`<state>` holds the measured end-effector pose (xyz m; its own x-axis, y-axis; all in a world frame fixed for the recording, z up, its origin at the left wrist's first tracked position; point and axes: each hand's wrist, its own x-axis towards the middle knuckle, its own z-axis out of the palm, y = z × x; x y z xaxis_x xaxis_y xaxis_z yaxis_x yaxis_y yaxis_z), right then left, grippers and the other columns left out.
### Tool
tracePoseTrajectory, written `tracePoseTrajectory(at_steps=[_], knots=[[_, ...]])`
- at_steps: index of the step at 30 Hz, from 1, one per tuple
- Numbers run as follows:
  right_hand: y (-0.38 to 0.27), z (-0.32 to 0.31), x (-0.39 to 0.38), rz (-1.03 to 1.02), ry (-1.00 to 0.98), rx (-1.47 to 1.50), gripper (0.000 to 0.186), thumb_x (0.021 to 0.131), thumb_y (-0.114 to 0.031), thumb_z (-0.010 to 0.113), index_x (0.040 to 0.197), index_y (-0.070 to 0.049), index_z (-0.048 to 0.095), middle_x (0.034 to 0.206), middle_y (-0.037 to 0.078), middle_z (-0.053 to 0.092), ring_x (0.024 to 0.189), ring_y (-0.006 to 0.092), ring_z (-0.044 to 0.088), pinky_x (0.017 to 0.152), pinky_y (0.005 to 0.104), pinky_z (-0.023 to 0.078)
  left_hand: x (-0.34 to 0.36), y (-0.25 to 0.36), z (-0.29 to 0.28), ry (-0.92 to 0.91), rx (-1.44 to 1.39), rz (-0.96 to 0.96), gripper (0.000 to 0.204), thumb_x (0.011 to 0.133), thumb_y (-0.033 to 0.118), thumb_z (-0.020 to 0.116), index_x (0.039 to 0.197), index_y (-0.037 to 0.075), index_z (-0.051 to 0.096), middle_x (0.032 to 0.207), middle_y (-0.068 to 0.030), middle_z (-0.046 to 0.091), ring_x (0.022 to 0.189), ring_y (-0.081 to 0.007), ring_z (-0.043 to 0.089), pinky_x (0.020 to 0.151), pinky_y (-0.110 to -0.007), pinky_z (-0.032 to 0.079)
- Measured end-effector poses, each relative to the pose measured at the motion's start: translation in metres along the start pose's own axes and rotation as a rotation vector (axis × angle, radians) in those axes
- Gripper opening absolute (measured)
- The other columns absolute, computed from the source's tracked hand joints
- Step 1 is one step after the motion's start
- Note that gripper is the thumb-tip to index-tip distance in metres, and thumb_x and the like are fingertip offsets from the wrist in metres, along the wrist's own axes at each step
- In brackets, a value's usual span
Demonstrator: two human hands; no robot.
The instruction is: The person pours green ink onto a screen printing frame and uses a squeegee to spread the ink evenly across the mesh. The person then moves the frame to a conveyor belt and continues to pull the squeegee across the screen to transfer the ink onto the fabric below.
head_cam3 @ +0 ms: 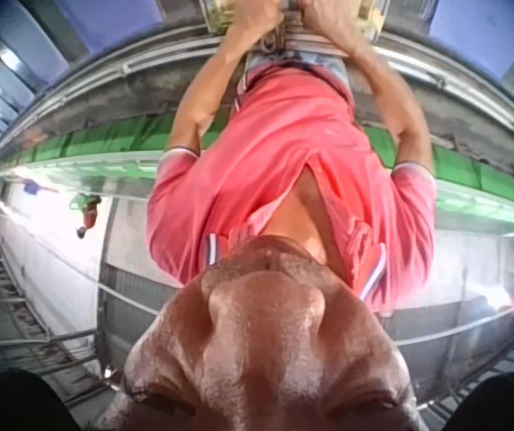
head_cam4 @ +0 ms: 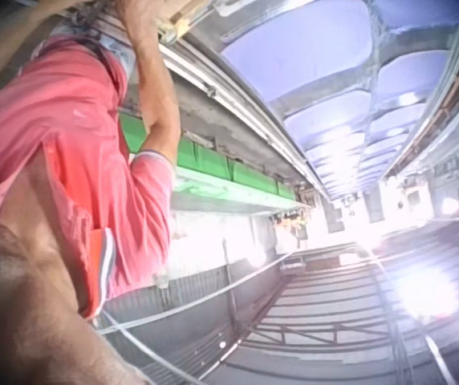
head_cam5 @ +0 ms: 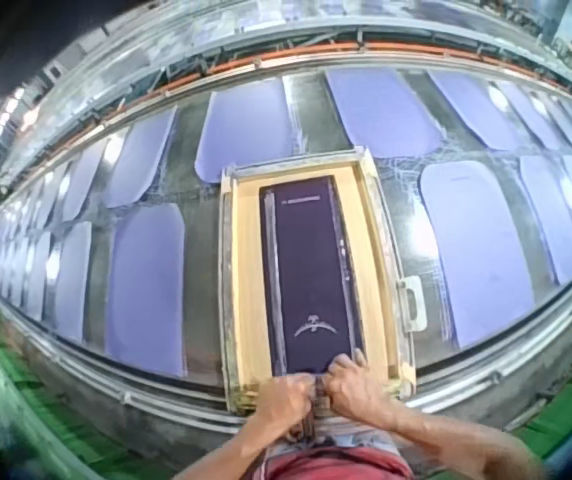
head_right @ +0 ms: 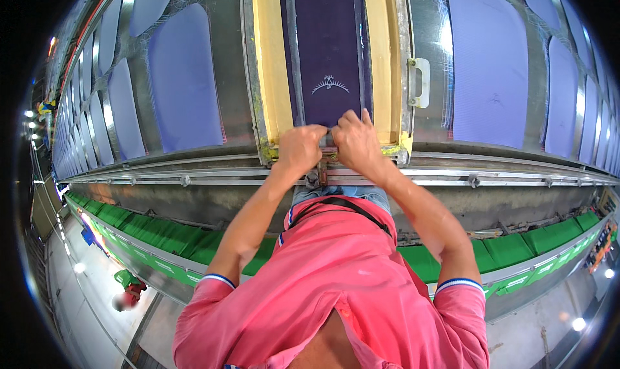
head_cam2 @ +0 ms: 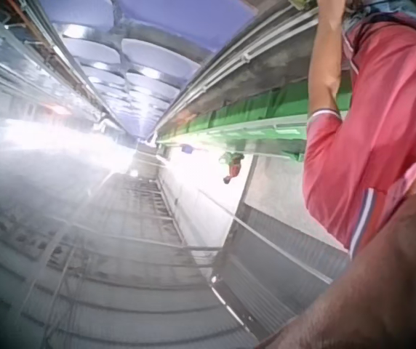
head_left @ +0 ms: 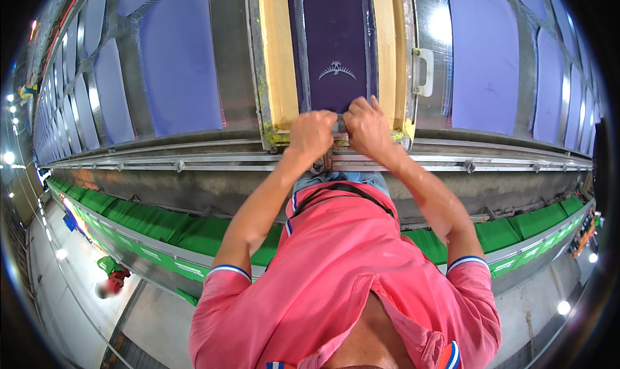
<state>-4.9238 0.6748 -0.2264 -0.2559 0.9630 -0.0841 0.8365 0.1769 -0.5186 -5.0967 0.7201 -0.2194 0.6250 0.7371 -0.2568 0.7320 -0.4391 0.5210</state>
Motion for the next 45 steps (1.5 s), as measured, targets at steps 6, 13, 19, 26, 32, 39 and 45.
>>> tracePoseTrajectory(at_steps=[6, 13, 19, 26, 32, 39, 45], knots=[[0.08, -0.048, 0.146, -0.022, -0.042, -0.108, 0.011, 0.069, -0.011, 0.069, 0.078, -0.008, 0.074, 0.087, 0.015, 0.069, 0.093, 0.0322, 0.065, 0.091, 0.0497, 0.052, 0.151, -0.041, -0.065, 0.065, 0.231, 0.016, 0.025, 0.074, 0.008, 0.062, 0.092, 0.015, 0.077, 0.087, -0.015, 0.073, 0.08, -0.0375, 0.071, 0.072, -0.048, 0.058], [0.191, -0.12, 0.359, 0.11, -0.088, -0.201, 0.012, 0.073, -0.013, 0.07, 0.084, -0.011, 0.074, 0.088, 0.014, 0.069, 0.085, 0.035, 0.068, 0.079, 0.0443, 0.056, 0.382, -0.102, -0.142, 0.183, 0.426, 0.039, 0.029, 0.076, 0.014, 0.062, 0.1, 0.018, 0.078, 0.09, -0.0165, 0.074, 0.086, -0.0363, 0.072, 0.075, -0.048, 0.058], [0.206, -0.137, 0.398, 0.202, -0.077, -0.308, 0.018, 0.071, -0.017, 0.069, 0.083, -0.006, 0.076, 0.084, 0.023, 0.072, 0.082, 0.0406, 0.071, 0.07, 0.0496, 0.056, 0.423, -0.116, -0.156, 0.336, 0.379, 0.138, 0.016, 0.07, 0.01, 0.062, 0.079, 0.001, 0.073, 0.084, -0.0258, 0.07, 0.081, -0.045, 0.069, 0.073, -0.055, 0.056], [0.152, -0.069, 0.251, -0.089, 0.156, -0.176, 0.013, 0.072, -0.013, 0.068, 0.081, -0.007, 0.074, 0.084, 0.019, 0.068, 0.082, 0.0373, 0.068, 0.078, 0.0472, 0.055, 0.263, -0.066, -0.107, 0.153, 0.313, 0.078, 0.024, 0.074, 0.015, 0.063, 0.093, 0.017, 0.077, 0.086, -0.0155, 0.073, 0.084, -0.0352, 0.071, 0.073, -0.048, 0.058], [0.026, -0.01, 0.041, -0.046, -0.009, -0.015, 0.011, 0.067, -0.008, 0.069, 0.078, -0.006, 0.068, 0.083, 0.012, 0.062, 0.096, 0.031, 0.061, 0.097, 0.0565, 0.046, 0.042, -0.008, -0.018, -0.006, 0.078, -0.025, 0.015, 0.069, 0.003, 0.063, 0.082, 0.01, 0.066, 0.086, -0.0117, 0.071, 0.082, -0.0346, 0.07, 0.069, -0.047, 0.056], [0.045, -0.041, 0.005, 0.106, 0.2, 0.57, 0.034, 0.078, -0.026, 0.078, 0.102, -0.003, 0.073, 0.102, 0.014, 0.065, 0.109, 0.0347, 0.059, 0.095, 0.0528, 0.047, -0.016, 0.008, 0.009, 0.076, 0.072, 0.065, 0.029, 0.069, -0.002, 0.062, 0.095, 0.005, 0.072, 0.098, -0.0113, 0.074, 0.092, -0.0309, 0.071, 0.077, -0.042, 0.057], [0.187, -0.031, 0.041, 0.85, 0.422, 0.275, 0.047, 0.096, -0.045, 0.056, 0.101, 0.0, 0.071, 0.099, 0.024, 0.069, 0.096, 0.0428, 0.064, 0.088, 0.049, 0.049, -0.02, 0.005, 0.018, 0.119, 0.101, 0.073, 0.027, 0.07, 0.002, 0.064, 0.094, 0.007, 0.073, 0.099, -0.0113, 0.074, 0.092, -0.0316, 0.071, 0.076, -0.044, 0.057]])
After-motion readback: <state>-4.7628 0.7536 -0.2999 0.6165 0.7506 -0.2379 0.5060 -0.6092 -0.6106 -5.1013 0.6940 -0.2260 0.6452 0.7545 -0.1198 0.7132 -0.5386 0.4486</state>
